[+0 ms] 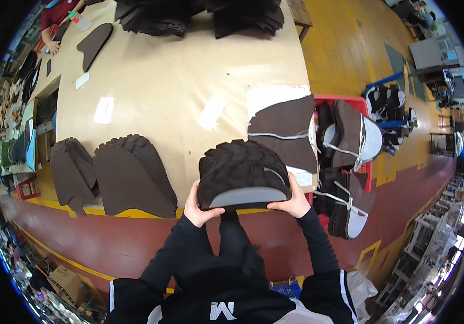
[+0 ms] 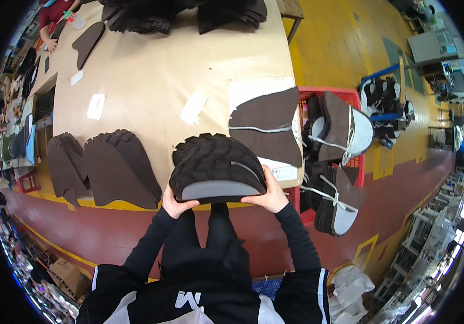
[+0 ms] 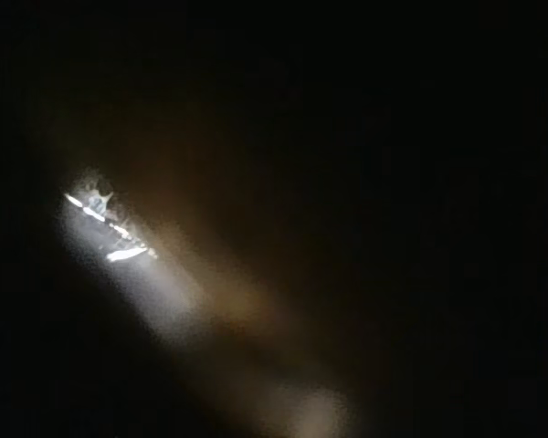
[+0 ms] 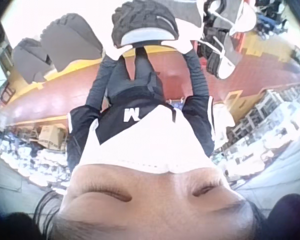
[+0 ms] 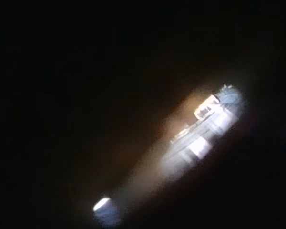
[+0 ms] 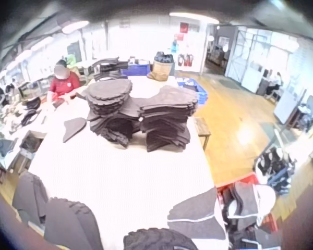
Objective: The person repeatedly picks up stacks of dark brown fabric pieces, aligns them, and ties them with white string. The person then places the tied bundles into a red basket. The person continues this process throughout the clip.
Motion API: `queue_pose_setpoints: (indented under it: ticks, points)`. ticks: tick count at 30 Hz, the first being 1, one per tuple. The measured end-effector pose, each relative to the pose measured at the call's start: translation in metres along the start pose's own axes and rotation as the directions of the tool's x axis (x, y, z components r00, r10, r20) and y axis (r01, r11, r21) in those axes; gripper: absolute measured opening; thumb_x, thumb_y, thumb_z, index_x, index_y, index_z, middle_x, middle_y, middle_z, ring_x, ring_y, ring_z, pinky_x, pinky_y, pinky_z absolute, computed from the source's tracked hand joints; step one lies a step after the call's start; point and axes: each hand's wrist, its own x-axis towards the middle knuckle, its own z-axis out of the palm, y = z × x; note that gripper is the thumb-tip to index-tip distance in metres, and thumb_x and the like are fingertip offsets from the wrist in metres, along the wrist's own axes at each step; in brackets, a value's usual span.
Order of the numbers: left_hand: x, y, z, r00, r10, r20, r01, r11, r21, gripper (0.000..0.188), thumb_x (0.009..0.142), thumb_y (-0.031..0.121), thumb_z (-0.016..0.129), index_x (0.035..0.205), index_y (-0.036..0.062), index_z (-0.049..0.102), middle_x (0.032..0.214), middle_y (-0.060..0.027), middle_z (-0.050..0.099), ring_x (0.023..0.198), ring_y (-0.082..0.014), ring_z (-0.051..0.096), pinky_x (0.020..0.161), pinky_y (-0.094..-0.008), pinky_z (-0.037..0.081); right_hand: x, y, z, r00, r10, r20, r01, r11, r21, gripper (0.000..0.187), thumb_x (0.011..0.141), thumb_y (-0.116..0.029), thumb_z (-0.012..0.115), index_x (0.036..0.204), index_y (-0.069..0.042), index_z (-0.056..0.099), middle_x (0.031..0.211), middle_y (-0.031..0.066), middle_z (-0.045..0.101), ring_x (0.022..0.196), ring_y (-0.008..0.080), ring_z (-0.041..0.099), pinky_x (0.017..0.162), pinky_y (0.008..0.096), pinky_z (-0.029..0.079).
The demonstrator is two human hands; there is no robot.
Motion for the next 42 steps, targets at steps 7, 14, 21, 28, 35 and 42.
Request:
queue_pose_setpoints:
  ticks: [7,14,21,28,35,42]
  points:
    - [0.022,-0.085,0.017,0.988,0.063,0.14,-0.059,0.998,-0.036,0.09,0.066,0.021,0.084,0.138,0.0032,0.033,0.14,-0.0183,0.04,0.133,-0.0318,0.038,0.11,-0.0453,0.028,-0.009,0.104,0.036,0.964,-0.239,-0.113,0.241,0.971,0.001,0.106,0.056,-0.024,0.088,0.138,-0.004,0.023,0.131,0.0195,0.04,0.125,0.0355,0.041,0.113,0.0486,0.024]
    - [0.024,-0.062,0.019,0.923,0.384,-0.034,-0.371,0.909,0.188,0.063,0.069,0.01,0.077,0.121,0.0077,0.042,0.119,-0.0136,0.056,0.115,-0.0301,0.053,0.109,-0.0473,0.029,-0.01,0.087,0.033,0.899,-0.401,-0.177,0.341,0.893,-0.293,0.077,0.063,-0.02,0.081,0.126,-0.007,0.038,0.123,0.0138,0.051,0.118,0.0327,0.05,0.114,0.0514,0.018]
    - [0.023,-0.043,-0.005,0.897,0.303,0.321,-0.429,0.768,0.475,0.136,0.063,0.031,0.088,0.149,0.0054,-0.014,0.153,-0.0303,0.008,0.142,-0.0445,0.013,0.114,-0.0503,0.017,-0.005,0.096,0.037,0.897,-0.44,-0.036,0.429,0.888,-0.168,0.136,0.062,-0.031,0.087,0.145,-0.007,-0.017,0.15,0.0309,0.007,0.138,0.0482,0.017,0.111,0.059,0.014]
    - [0.022,-0.072,0.002,0.949,-0.027,0.315,0.07,0.99,-0.126,0.11,0.081,0.03,0.072,0.151,0.0171,-0.012,0.155,-0.0132,0.01,0.141,-0.0274,0.022,0.114,-0.0472,0.021,0.004,0.082,0.027,0.921,-0.39,-0.011,0.374,0.892,-0.255,0.126,0.062,-0.027,0.085,0.149,-0.011,-0.004,0.149,0.0244,0.021,0.136,0.0466,0.025,0.11,0.0648,0.008]
    - [0.043,-0.026,-0.014,0.892,0.294,0.344,-0.436,0.761,0.479,0.06,0.069,0.014,0.076,0.123,0.0094,0.049,0.116,-0.0119,0.055,0.114,-0.0325,0.054,0.109,-0.0575,0.027,0.014,0.072,0.017,0.933,-0.343,-0.107,0.297,0.904,-0.306,0.068,0.062,-0.007,0.079,0.122,-0.005,0.047,0.113,0.0149,0.059,0.107,0.036,0.054,0.098,0.0425,0.041]
    - [0.026,-0.019,-0.01,0.878,0.315,0.36,-0.44,0.826,0.352,0.062,0.064,0.005,0.078,0.12,0.0096,0.052,0.111,-0.0146,0.054,0.109,-0.0354,0.056,0.093,-0.0414,0.047,-0.003,0.088,0.031,0.903,-0.397,-0.163,0.359,0.907,-0.22,0.059,0.062,-0.007,0.082,0.111,-0.008,0.048,0.112,0.0119,0.059,0.106,0.0308,0.055,0.097,0.0389,0.041]
